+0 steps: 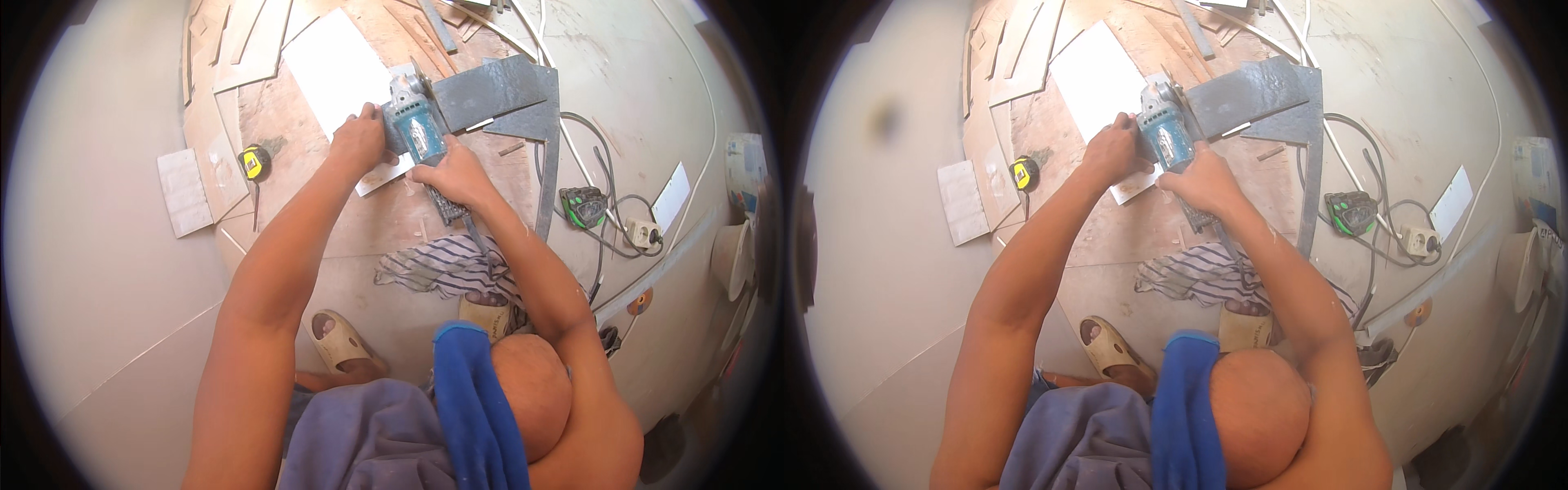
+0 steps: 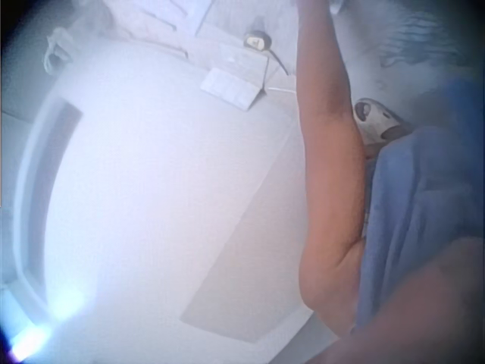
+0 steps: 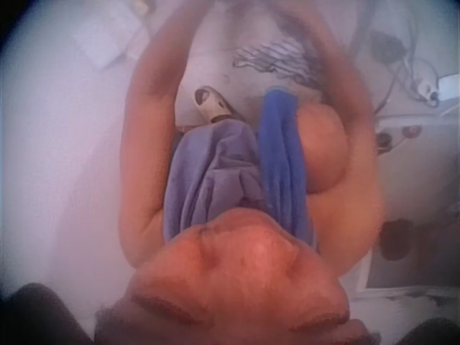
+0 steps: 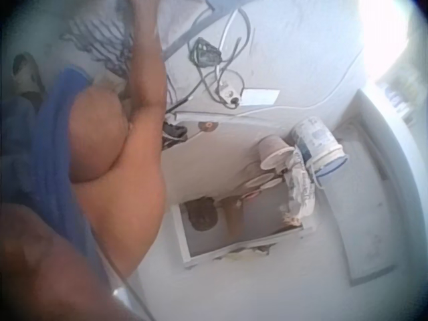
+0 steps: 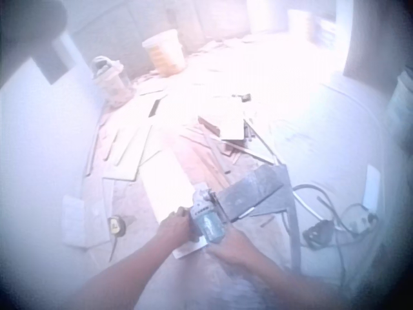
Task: The person measures and marks a white tile, then uses an angle grinder to cut it. After cutting, the person wipes the tile with a cloth, measures it again, and marks it with a pen.
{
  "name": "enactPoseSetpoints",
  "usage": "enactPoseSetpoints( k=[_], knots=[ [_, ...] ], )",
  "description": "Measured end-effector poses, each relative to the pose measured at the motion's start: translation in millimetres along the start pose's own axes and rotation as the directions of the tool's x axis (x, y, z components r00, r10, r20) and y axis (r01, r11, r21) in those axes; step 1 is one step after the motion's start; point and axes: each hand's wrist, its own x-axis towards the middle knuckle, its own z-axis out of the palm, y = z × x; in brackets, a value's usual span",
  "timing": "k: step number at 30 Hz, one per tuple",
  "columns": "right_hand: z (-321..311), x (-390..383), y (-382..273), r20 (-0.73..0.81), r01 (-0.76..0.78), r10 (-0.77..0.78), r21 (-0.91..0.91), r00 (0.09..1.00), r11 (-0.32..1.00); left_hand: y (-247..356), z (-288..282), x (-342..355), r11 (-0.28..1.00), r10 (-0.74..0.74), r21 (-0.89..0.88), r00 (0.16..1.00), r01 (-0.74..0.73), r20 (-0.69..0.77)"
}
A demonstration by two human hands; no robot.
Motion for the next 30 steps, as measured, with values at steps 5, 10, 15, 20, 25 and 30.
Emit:
enactPoseSetpoints(
  k=[5, 10, 15, 20, 25, 30],
  knots=[
    [-4, 3, -15, 0.011, -0.027, 0.027, -0.017, 1.000, 0.999, -1, 1, 0, 1.000, 0.008, 0.015, 1.000, -0.008, -0.010],
    [-1, 0, -1, -0.010, 0.012, -0.012, -0.014, 1.000, 1.000, 0, 0, 1, 1.000, 0.007, 0.014, 1.000, -0.007, -0.005],
    [2, -10, 10, -0.015, 0.012, -0.012, 0.023, 1.000, 1.000, -1, 0, 1, 1.000, -0.001, 0.018, 1.000, 0.001, 0.002],
    [0, -20, 15, -0.004, 0.035, -0.035, 0.013, 0.999, 0.999, 1, -3, -2, 1.000, 0.000, 0.024, 1.000, 0.000, -0.006],
    [-1, -31, 13, -0.002, 0.056, -0.056, 0.027, 0.998, 0.998, 1, -3, -2, 1.000, -0.009, 0.015, 1.000, 0.009, 0.011],
    [-1, -37, 14, 0.021, 0.012, -0.012, 0.032, 1.000, 0.999, -1, 0, 0, 1.000, 0.002, 0.020, 1.000, -0.002, -0.007]
  ],
)
